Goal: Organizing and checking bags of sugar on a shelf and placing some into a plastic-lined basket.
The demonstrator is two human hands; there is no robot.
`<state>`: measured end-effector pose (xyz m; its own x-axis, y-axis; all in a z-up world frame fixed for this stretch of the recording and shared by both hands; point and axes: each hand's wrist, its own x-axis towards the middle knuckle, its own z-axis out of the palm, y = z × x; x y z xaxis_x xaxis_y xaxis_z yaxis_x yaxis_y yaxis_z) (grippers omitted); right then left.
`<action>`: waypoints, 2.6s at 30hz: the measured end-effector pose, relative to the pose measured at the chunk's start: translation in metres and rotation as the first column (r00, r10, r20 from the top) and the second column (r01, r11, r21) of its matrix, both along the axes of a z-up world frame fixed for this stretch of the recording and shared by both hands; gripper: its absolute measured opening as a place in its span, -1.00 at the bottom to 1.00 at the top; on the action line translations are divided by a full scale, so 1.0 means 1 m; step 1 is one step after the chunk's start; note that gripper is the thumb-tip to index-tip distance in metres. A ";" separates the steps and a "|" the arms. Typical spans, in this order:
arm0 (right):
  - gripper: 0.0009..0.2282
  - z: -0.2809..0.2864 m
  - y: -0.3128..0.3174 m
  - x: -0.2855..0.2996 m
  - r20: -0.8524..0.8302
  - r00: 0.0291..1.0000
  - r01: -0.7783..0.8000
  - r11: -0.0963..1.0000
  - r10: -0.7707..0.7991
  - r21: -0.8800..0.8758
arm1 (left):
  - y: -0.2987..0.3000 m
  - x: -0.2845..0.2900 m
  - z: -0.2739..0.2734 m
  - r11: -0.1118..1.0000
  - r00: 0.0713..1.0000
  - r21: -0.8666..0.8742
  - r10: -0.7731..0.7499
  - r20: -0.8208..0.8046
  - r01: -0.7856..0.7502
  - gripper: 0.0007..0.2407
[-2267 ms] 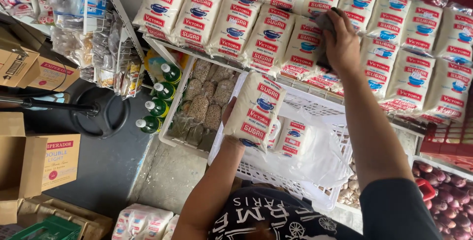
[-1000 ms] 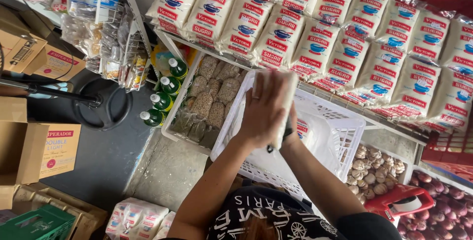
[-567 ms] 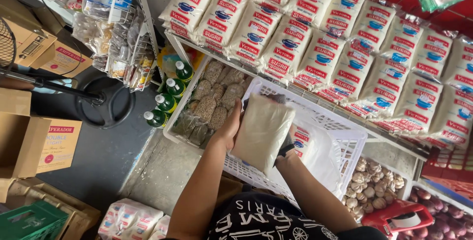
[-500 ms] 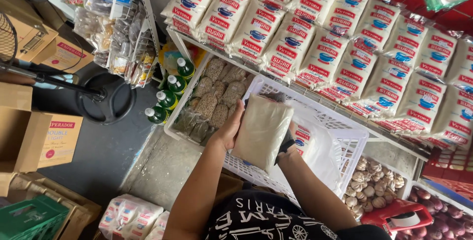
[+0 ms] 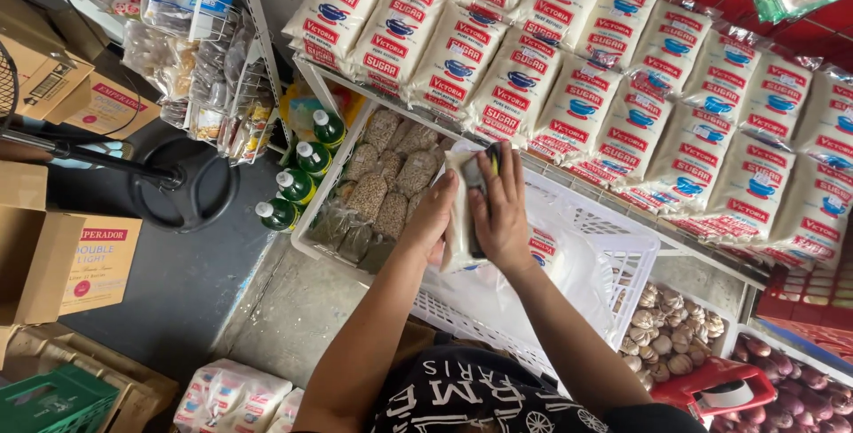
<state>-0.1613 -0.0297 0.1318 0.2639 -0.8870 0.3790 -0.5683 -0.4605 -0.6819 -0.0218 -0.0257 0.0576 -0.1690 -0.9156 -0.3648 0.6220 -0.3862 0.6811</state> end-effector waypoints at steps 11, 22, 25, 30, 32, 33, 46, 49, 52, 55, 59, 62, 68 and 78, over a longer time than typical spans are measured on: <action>-0.60 0.008 -0.031 -0.065 -0.390 0.886 -0.430 0.761 0.252 -0.485 | -0.046 0.013 0.040 0.973 0.927 0.081 0.229 -0.296 -0.215 -0.34; -0.62 0.027 -0.143 -0.122 -0.495 0.833 -0.025 0.877 -0.247 -0.480 | -0.037 0.011 0.043 0.950 0.849 0.085 0.308 -0.428 -0.302 -0.31; -0.33 0.040 -0.131 -0.103 -0.556 0.810 -0.045 0.926 -0.186 -0.375 | -0.038 0.011 0.032 0.977 0.929 -0.013 0.197 -0.314 -0.211 -0.35; -0.31 0.061 -0.096 -0.077 -0.556 0.789 -0.528 0.750 0.261 -0.398 | -0.033 0.014 0.037 0.997 0.840 -0.007 0.066 -0.538 -0.083 -0.42; -0.39 0.075 -0.092 -0.071 -0.602 0.755 -0.596 0.657 0.262 -0.462 | -0.028 0.015 0.046 0.998 0.856 -0.033 0.029 -0.516 -0.054 -0.41; -0.46 0.082 -0.090 -0.067 -0.645 0.719 -0.658 0.553 0.259 -0.511 | -0.024 0.015 0.051 0.998 0.871 -0.053 -0.004 -0.492 -0.026 -0.41; -0.49 0.048 -0.086 -0.057 0.290 0.831 -0.521 0.847 0.475 0.107 | -0.029 0.023 0.056 0.972 0.986 -0.233 0.024 0.164 0.015 -0.11; -0.51 0.030 -0.092 -0.052 0.580 0.779 -0.457 0.849 0.238 0.265 | -0.026 0.021 0.076 0.953 0.978 -0.301 0.097 0.186 -0.037 -0.20; -0.53 0.027 -0.093 -0.045 0.774 0.634 -0.511 0.744 -0.013 0.431 | -0.030 0.016 0.076 0.927 0.996 -0.375 0.040 0.074 -0.009 -0.25; -0.53 0.023 -0.088 -0.045 0.791 0.587 -0.531 0.654 -0.174 0.538 | -0.031 0.010 0.070 0.915 0.995 -0.400 0.085 0.060 -0.054 -0.29; -0.54 0.020 -0.085 -0.044 0.768 0.622 -0.495 0.682 -0.154 0.538 | -0.030 0.007 0.092 0.944 0.971 -0.330 0.099 0.218 -0.022 -0.34; -0.54 0.028 -0.082 -0.041 0.757 0.634 -0.487 0.677 -0.160 0.551 | -0.028 0.005 0.101 0.933 0.968 -0.359 0.100 0.231 -0.011 -0.35; -0.53 0.027 -0.078 -0.038 0.742 0.641 -0.470 0.664 -0.196 0.582 | -0.027 0.002 0.097 0.944 0.984 -0.327 0.105 0.142 -0.054 -0.38; -0.53 -0.007 -0.089 -0.056 0.438 0.899 -0.281 0.768 0.001 0.575 | -0.024 -0.004 0.068 0.931 0.958 -0.243 0.286 0.024 -0.272 -0.47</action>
<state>-0.2177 -0.1186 0.1252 0.3589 -0.9239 -0.1327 -0.1521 0.0824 -0.9849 -0.0255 -0.0494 0.1256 0.1211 -0.9833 -0.1359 0.6382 -0.0277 0.7694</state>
